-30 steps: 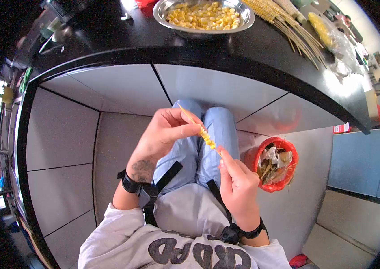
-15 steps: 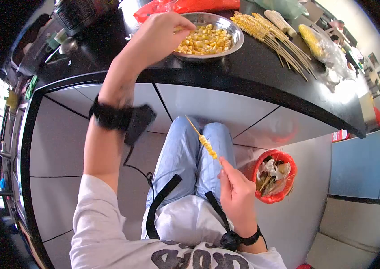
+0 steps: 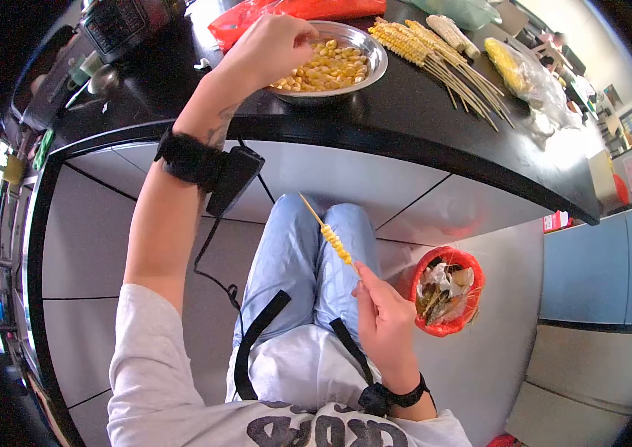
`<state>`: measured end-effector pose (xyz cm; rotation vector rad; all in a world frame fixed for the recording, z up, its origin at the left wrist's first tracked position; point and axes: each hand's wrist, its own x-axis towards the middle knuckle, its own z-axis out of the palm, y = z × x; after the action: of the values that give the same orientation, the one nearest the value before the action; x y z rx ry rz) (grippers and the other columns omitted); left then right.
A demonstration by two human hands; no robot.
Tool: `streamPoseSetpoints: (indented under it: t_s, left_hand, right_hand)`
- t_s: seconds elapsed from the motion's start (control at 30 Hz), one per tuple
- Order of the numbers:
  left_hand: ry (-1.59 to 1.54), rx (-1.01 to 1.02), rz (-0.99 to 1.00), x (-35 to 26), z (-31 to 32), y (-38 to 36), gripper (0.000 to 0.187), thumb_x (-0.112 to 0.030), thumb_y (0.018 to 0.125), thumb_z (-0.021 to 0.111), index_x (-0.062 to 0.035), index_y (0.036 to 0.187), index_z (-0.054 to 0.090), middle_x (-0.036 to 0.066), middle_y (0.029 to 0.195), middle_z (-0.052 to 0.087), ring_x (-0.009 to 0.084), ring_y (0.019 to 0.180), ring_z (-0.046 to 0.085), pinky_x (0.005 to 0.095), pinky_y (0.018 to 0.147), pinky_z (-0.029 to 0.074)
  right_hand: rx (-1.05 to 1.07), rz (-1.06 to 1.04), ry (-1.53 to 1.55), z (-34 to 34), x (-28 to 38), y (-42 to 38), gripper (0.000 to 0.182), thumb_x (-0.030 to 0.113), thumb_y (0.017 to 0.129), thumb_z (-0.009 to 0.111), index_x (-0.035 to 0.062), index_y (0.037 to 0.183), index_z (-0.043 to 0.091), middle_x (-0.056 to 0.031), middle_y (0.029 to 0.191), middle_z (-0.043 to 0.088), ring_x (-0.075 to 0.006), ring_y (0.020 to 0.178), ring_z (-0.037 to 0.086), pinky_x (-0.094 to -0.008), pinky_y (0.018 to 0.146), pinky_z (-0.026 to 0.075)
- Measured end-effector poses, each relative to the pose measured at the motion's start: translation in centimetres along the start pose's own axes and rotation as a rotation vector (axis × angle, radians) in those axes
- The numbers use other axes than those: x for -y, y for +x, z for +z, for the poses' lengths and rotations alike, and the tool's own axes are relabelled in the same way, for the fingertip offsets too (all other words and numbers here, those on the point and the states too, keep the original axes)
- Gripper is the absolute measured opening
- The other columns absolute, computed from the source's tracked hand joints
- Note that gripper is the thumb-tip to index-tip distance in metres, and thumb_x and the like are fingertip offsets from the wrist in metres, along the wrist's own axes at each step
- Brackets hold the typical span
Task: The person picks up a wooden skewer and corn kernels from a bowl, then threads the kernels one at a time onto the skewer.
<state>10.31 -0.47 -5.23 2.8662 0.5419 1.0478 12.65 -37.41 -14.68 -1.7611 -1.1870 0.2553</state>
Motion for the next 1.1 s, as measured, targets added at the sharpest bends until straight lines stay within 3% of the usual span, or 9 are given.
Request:
streamPoseSetpoints:
  t_s: [0.03, 0.1, 0.17, 0.23, 0.43, 0.53, 0.7, 0.8, 1.1]
  left_hand:
    - [0.000, 0.001, -0.001, -0.2, -0.1, 0.0, 0.021, -0.010, 0.080, 0.064, 0.0000, 0.096, 0.072, 0.015, 0.082, 0.070, 0.0252, 0.077, 0.069, 0.0330, 0.077, 0.053]
    - [-0.189, -0.451, 0.189, -2.0, -1.7, -0.4, 0.017, -0.008, 0.077, 0.064, 0.0076, 0.082, 0.070, 0.019, 0.075, 0.069, 0.0368, 0.068, 0.067, 0.0397, 0.067, 0.054]
    - [-0.321, -0.310, -0.010, -5.0, -4.5, -3.9, 0.020, -0.009, 0.090, 0.058, 0.0009, 0.105, 0.069, 0.011, 0.091, 0.071, 0.0185, 0.081, 0.068, 0.0286, 0.077, 0.051]
    - [-0.563, -0.205, -0.155, -6.8, -5.8, -7.7, 0.020, -0.007, 0.096, 0.056, 0.0024, 0.110, 0.066, 0.007, 0.097, 0.070, 0.0123, 0.087, 0.065, 0.0250, 0.078, 0.050]
    - [-1.363, -0.199, -0.688, -10.6, -0.8, -18.4, 0.027, -0.008, 0.097, 0.060, 0.0038, 0.121, 0.063, 0.004, 0.097, 0.067, 0.0086, 0.087, 0.060, 0.0231, 0.083, 0.050]
    - [-1.401, -0.141, -0.834, -11.2, 0.9, -20.9, 0.027, -0.010, 0.098, 0.059, 0.0050, 0.121, 0.062, 0.005, 0.097, 0.067, 0.0091, 0.086, 0.059, 0.0235, 0.082, 0.049]
    - [-1.469, -0.216, -0.918, -11.3, 1.8, -22.2, 0.021, -0.007, 0.095, 0.063, 0.0047, 0.112, 0.065, 0.006, 0.096, 0.069, 0.0109, 0.086, 0.063, 0.0249, 0.082, 0.051]
    - [-1.538, -0.358, -0.867, -11.3, 1.8, -22.1, 0.019, -0.004, 0.092, 0.065, 0.0029, 0.110, 0.066, 0.014, 0.104, 0.070, 0.0197, 0.096, 0.068, 0.0324, 0.087, 0.055]
    - [-1.463, -0.404, -0.836, -12.5, 1.4, -21.7, 0.020, -0.005, 0.092, 0.066, 0.0047, 0.110, 0.067, 0.014, 0.103, 0.071, 0.0228, 0.096, 0.069, 0.0322, 0.086, 0.055]
  right_hand:
    - [-0.006, -0.007, 0.011, 0.0, 0.0, 0.0, 0.027, -0.003, 0.091, 0.059, -0.0033, 0.117, 0.065, -0.0153, 0.079, 0.069, -0.0163, 0.063, 0.065, -0.0268, 0.059, 0.049]
    - [-0.013, 0.005, 0.010, -0.1, -0.1, -0.1, 0.027, -0.002, 0.091, 0.059, -0.0036, 0.117, 0.066, -0.0154, 0.079, 0.069, -0.0158, 0.064, 0.065, -0.0266, 0.059, 0.050]
    - [-0.024, 0.023, 0.010, -0.2, -0.1, -0.2, 0.026, -0.002, 0.091, 0.059, -0.0038, 0.116, 0.066, -0.0156, 0.079, 0.069, -0.0154, 0.064, 0.065, -0.0264, 0.059, 0.050]
    - [-0.025, 0.073, 0.011, -0.2, 0.2, -0.1, 0.024, -0.002, 0.092, 0.057, -0.0061, 0.115, 0.066, -0.0100, 0.075, 0.068, -0.0123, 0.066, 0.063, -0.0244, 0.063, 0.048]
    - [-0.012, -0.001, 0.058, 0.9, -0.1, 0.0, 0.025, -0.001, 0.093, 0.058, -0.0052, 0.116, 0.066, -0.0094, 0.075, 0.068, -0.0111, 0.065, 0.063, -0.0232, 0.061, 0.047]
    - [0.067, -0.017, 0.054, 0.9, -0.5, 0.0, 0.026, -0.002, 0.092, 0.058, -0.0037, 0.117, 0.065, -0.0157, 0.081, 0.069, -0.0171, 0.066, 0.068, -0.0265, 0.060, 0.051]
    - [0.085, 0.003, 0.031, 1.1, -0.2, 0.0, 0.026, -0.002, 0.092, 0.058, -0.0032, 0.117, 0.065, -0.0151, 0.080, 0.068, -0.0163, 0.064, 0.066, -0.0261, 0.059, 0.050]
    - [0.086, 0.007, 0.027, 1.2, 0.0, 0.0, 0.026, -0.002, 0.092, 0.058, -0.0029, 0.117, 0.066, -0.0137, 0.077, 0.067, -0.0154, 0.062, 0.064, -0.0257, 0.058, 0.048]
    - [0.128, 0.016, -0.005, 1.3, 0.4, 0.1, 0.028, -0.003, 0.091, 0.058, -0.0028, 0.118, 0.065, -0.0135, 0.074, 0.065, -0.0158, 0.061, 0.063, -0.0261, 0.058, 0.048]
